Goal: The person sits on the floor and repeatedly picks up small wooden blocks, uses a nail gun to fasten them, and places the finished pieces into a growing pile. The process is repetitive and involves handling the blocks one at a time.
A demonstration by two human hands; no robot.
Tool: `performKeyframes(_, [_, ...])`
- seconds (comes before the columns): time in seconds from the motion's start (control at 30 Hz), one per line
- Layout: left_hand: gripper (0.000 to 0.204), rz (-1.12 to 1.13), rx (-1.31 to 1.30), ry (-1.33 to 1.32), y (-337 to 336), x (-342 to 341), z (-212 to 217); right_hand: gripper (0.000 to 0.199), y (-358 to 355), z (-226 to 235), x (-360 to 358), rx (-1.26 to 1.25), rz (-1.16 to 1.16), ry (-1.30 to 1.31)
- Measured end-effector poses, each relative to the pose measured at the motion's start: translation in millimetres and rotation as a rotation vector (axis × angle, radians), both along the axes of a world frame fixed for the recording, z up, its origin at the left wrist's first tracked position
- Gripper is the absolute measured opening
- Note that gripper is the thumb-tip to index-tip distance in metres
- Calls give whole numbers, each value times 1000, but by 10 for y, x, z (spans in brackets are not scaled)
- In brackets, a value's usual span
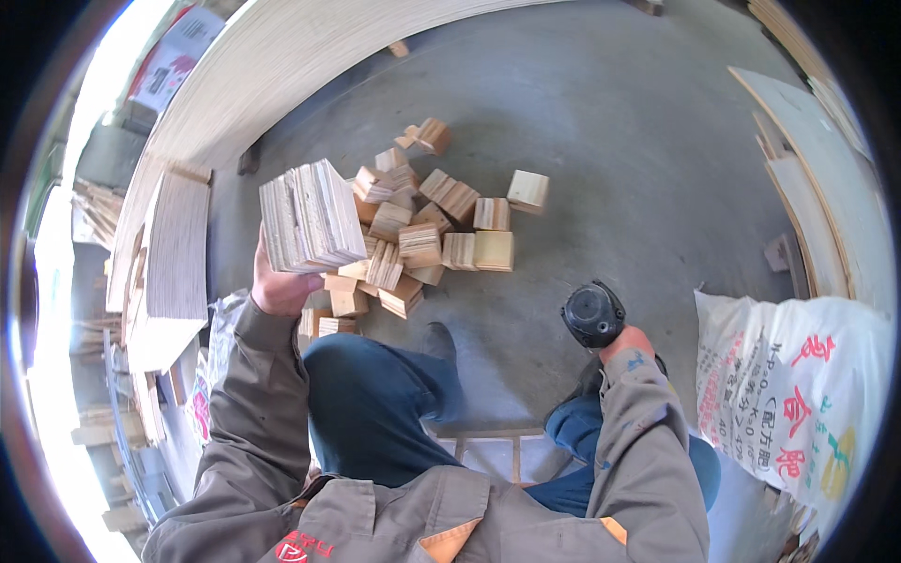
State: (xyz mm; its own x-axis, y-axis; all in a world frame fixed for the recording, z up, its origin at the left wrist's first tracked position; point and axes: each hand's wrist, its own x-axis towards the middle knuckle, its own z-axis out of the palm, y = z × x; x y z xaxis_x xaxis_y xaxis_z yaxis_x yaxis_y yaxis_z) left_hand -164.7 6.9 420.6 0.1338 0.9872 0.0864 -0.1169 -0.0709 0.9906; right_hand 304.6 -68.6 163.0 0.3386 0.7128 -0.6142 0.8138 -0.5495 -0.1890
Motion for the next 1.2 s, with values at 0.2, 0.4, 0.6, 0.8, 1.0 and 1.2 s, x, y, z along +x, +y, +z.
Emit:
performKeyframes(0.2, [102, 237, -99, -15, -735, -643, -470, 32, 26, -123, -2, -10, 73, -71])
performKeyframes(0.4, [99, 498, -354, 43, -1590, -1268, -1067, 38, 39, -314, 68, -2, 163, -116])
performKeyframes(0.6, [93, 534, -468, -282, -2204, -1544, -1439, 32, 79, -200, -51, -44, 227, -124])
performKeyframes(0.8, [82, 513, -533, -408, -2247, -1562, -1485, 32, 113, -118, -173, -70, 238, -196])
performKeyframes(1.0, [76, 610, -560, -360, -2327, -1761, -1557, 32, 89, -138, -220, -58, 237, -181])
performKeyframes(1.2, [75, 783, -609, -282, -2556, -2198, -1451, 30, 87, -270, -107, -32, 310, -173])
